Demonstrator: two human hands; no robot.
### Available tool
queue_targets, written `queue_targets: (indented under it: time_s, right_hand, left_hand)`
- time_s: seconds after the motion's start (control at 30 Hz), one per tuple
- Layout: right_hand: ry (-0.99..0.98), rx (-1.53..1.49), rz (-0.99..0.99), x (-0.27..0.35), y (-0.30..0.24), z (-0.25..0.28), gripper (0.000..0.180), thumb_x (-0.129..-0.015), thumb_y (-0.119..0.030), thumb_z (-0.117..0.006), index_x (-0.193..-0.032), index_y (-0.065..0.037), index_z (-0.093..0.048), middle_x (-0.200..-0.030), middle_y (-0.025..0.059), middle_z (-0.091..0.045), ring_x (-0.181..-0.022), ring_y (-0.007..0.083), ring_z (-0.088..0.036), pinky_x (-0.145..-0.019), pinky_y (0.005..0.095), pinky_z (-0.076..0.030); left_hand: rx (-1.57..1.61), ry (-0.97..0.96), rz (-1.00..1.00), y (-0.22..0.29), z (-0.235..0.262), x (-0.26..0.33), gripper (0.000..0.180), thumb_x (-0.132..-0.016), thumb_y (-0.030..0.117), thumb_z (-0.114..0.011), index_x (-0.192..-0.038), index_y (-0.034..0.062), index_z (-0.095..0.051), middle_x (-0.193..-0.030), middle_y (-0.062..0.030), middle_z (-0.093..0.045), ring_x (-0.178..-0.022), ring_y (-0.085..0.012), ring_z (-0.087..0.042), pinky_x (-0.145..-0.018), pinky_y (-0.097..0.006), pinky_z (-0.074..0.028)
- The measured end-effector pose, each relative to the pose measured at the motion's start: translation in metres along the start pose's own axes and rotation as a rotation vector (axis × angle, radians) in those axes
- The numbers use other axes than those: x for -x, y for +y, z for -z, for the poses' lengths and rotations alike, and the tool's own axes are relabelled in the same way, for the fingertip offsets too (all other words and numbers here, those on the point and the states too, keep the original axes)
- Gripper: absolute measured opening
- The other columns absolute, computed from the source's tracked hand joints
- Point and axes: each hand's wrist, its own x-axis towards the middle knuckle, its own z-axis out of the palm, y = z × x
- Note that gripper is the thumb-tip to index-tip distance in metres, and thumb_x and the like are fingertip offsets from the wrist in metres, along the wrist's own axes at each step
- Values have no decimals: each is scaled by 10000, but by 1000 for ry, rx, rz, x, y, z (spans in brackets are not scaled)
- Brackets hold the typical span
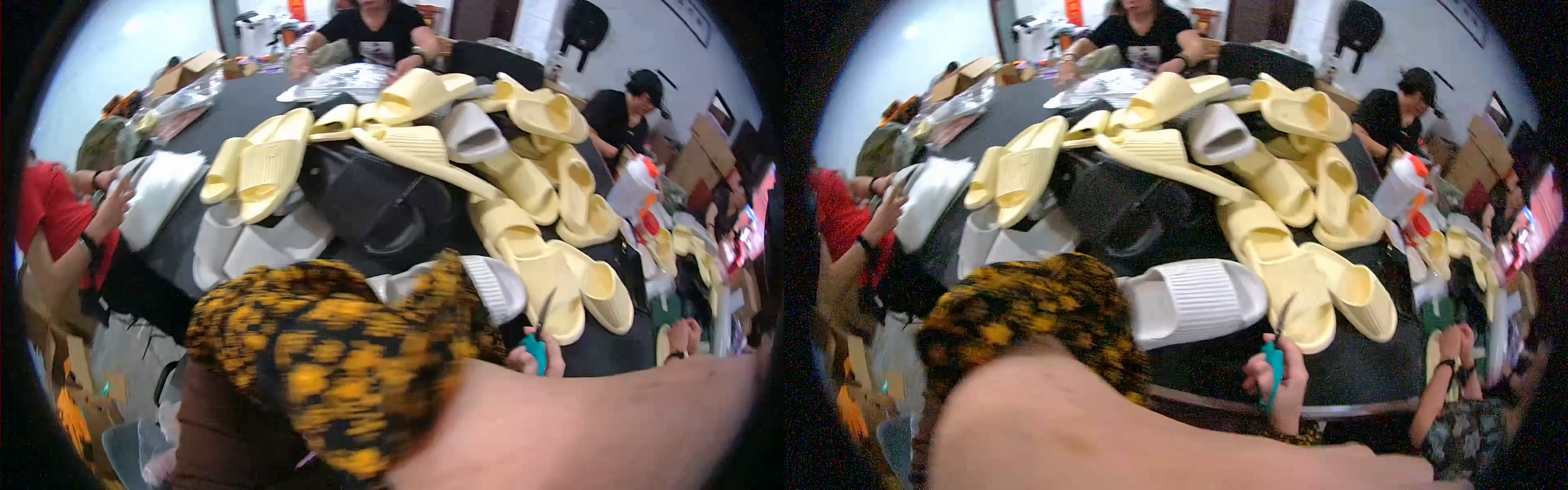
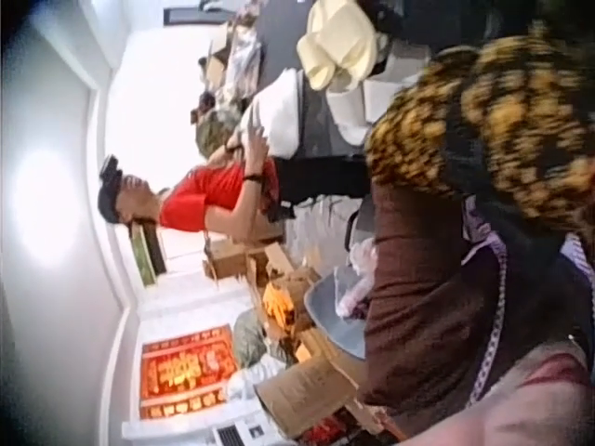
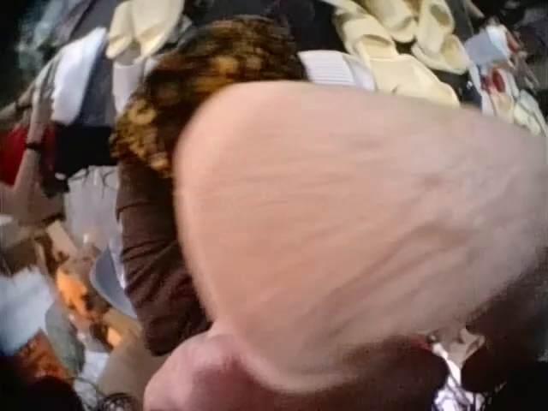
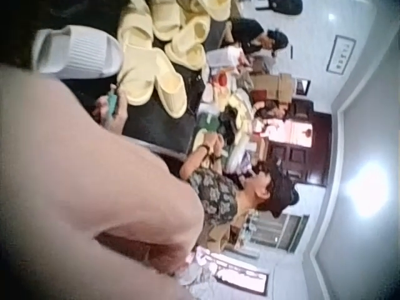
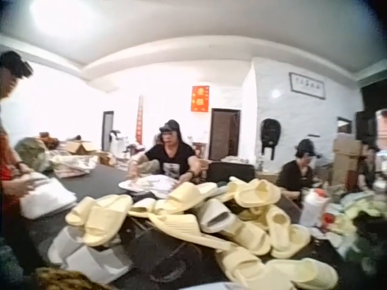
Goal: Using scissors to trim excess material and threads from finished sandals at a factory workstation.
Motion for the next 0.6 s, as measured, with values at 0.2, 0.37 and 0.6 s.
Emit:
queue_targets:
  time_s: [0.2, 0.37, 0.6]
  right_hand:
    - [-68, -16, -88, -4, -22, 11, 393, -853, -98, -583, -1203, 15, -443, -743, 92, -600, -555, 109, -555, -493, 229, -449]
    - [-130, -69, -98, -8, -18, -1, 423, -852, -106, -605, -1216, 19, -428, -765, 85, -603, -567, 106, -561, -494, 219, -442]
    - [-67, 6, -85, -1, -18, 4, 480, -835, -238, -640, -1189, 17, -441, -749, 104, -612, -538, 116, -558, -472, 220, -430]
  left_hand:
    - [118, -108, -41, -32, -8, -31, 236, -830, 158, -633, -941, -50, -644, -939, -204, -611, -896, -284, -607, -794, -347, -470]
    - [110, -117, -25, -43, -14, -32, 236, -830, 162, -635, -936, -49, -646, -931, -202, -614, -890, -284, -609, -789, -346, -473]
    - [145, -134, -59, -52, -11, -44, 236, -830, 167, -637, -929, -46, -648, -920, -199, -619, -883, -283, -612, -782, -345, -477]
